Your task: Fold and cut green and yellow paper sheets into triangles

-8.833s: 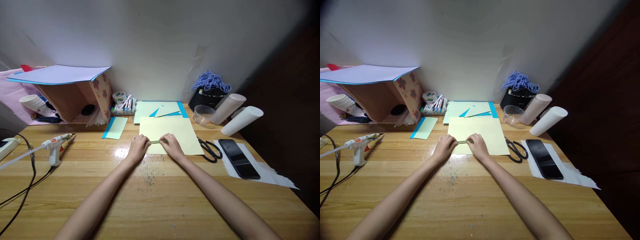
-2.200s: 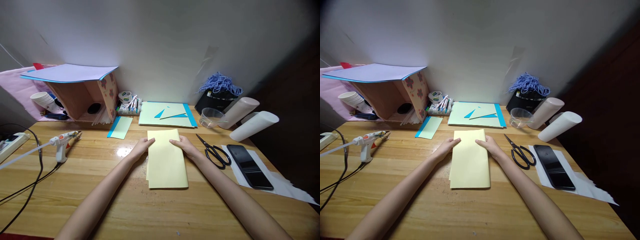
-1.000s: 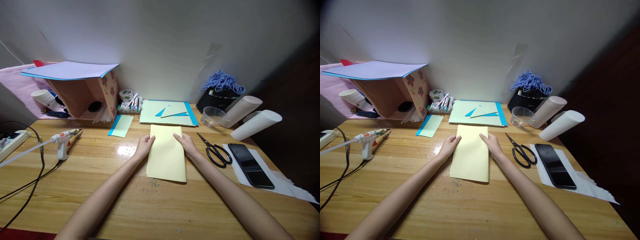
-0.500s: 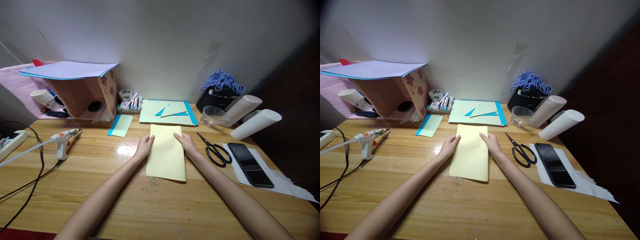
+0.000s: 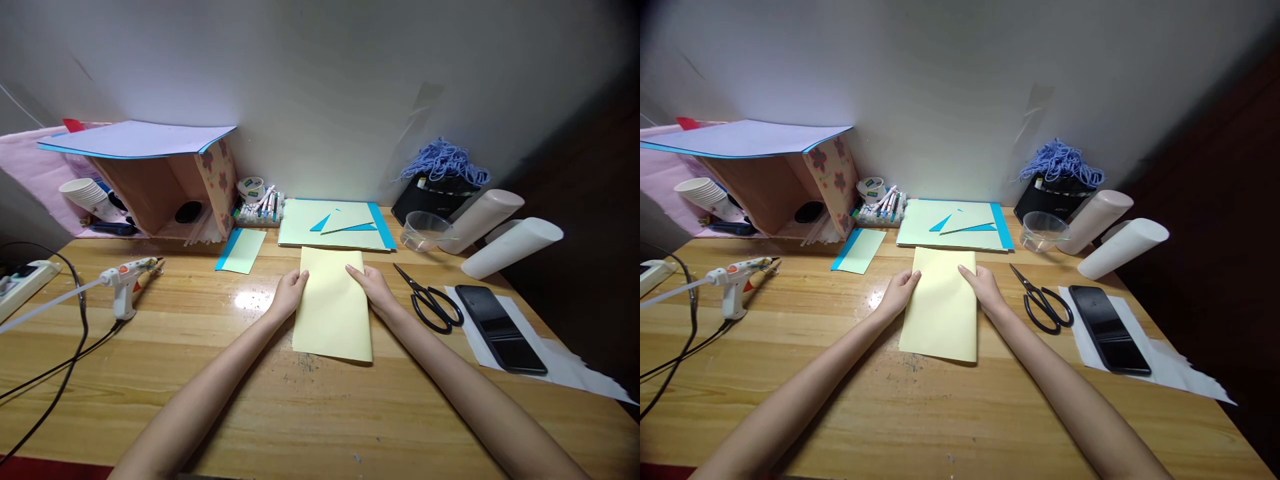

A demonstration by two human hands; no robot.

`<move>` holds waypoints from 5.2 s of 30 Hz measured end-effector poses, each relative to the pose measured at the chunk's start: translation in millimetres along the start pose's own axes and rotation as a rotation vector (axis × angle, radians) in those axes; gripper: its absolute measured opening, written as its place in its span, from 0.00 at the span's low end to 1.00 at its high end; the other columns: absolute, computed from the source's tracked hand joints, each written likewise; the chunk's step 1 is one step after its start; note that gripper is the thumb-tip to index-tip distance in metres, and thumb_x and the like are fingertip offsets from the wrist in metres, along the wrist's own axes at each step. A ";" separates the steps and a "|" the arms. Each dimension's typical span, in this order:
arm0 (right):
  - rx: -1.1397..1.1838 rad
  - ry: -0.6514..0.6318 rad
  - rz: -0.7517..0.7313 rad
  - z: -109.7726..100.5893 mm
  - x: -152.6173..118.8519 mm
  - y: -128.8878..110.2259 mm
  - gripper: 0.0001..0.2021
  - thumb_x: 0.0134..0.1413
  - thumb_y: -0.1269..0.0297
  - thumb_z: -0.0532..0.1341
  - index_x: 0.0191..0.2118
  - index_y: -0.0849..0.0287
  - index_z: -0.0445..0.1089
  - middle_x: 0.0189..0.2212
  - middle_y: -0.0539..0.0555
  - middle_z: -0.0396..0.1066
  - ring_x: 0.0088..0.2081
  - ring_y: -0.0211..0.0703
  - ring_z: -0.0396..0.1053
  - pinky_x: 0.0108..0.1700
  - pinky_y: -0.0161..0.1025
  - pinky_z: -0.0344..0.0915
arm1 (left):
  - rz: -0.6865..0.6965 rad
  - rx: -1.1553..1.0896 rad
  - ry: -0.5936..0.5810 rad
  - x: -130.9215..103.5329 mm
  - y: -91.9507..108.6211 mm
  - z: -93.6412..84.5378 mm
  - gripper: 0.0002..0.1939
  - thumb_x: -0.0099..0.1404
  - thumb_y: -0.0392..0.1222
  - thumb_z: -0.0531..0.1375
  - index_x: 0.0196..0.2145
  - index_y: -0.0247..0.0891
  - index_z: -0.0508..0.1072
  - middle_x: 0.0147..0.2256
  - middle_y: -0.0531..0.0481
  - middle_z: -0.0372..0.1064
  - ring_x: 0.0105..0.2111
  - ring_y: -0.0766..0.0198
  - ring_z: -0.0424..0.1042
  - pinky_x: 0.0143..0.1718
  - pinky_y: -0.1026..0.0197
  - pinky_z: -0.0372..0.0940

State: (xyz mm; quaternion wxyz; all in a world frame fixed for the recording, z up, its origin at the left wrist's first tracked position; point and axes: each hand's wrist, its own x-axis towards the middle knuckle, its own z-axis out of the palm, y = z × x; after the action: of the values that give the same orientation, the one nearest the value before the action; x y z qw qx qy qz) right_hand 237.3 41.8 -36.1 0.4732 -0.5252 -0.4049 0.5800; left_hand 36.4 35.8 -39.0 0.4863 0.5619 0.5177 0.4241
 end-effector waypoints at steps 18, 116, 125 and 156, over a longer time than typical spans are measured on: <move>0.017 -0.024 0.002 -0.2 0.4 0.0 0.19 0.38 0.50 0.66 0.29 0.63 0.70 0.26 0.56 0.74 0.27 0.45 0.71 0.28 0.38 0.66 | -0.026 -0.032 -0.022 -0.8 1.0 0.0 0.17 0.60 0.52 0.52 0.23 0.37 0.62 0.22 0.54 0.61 0.24 0.65 0.60 0.25 0.66 0.54; -0.197 -0.385 0.111 -17.6 6.1 -8.2 0.19 0.42 0.50 0.63 0.29 0.65 0.71 0.29 0.56 0.74 0.27 0.40 0.70 0.27 0.34 0.64 | -0.338 -0.267 -0.197 15.0 4.2 -28.9 0.16 0.54 0.50 0.62 0.25 0.31 0.71 0.23 0.46 0.71 0.20 0.66 0.67 0.20 0.66 0.58; -0.134 -0.276 0.101 -19.8 12.1 -3.9 0.19 0.42 0.50 0.64 0.31 0.64 0.72 0.31 0.57 0.75 0.30 0.43 0.71 0.30 0.35 0.66 | -0.368 -0.180 -0.331 9.8 12.8 -33.2 0.19 0.53 0.53 0.62 0.27 0.30 0.74 0.24 0.44 0.72 0.19 0.66 0.65 0.20 0.65 0.54; -0.230 -0.476 0.110 -17.2 1.1 -14.1 0.18 0.44 0.50 0.62 0.27 0.64 0.70 0.25 0.52 0.73 0.25 0.36 0.67 0.30 0.33 0.62 | -0.293 -0.181 -0.195 16.8 -0.4 -28.4 0.23 0.49 0.56 0.63 0.29 0.29 0.73 0.28 0.41 0.73 0.26 0.60 0.70 0.26 0.64 0.60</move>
State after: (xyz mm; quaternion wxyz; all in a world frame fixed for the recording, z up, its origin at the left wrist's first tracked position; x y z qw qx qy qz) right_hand 256.2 45.6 -24.8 0.2698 -0.4453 -0.5389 0.6622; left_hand 10.3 55.5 -35.1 0.6391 0.4729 0.5041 0.3373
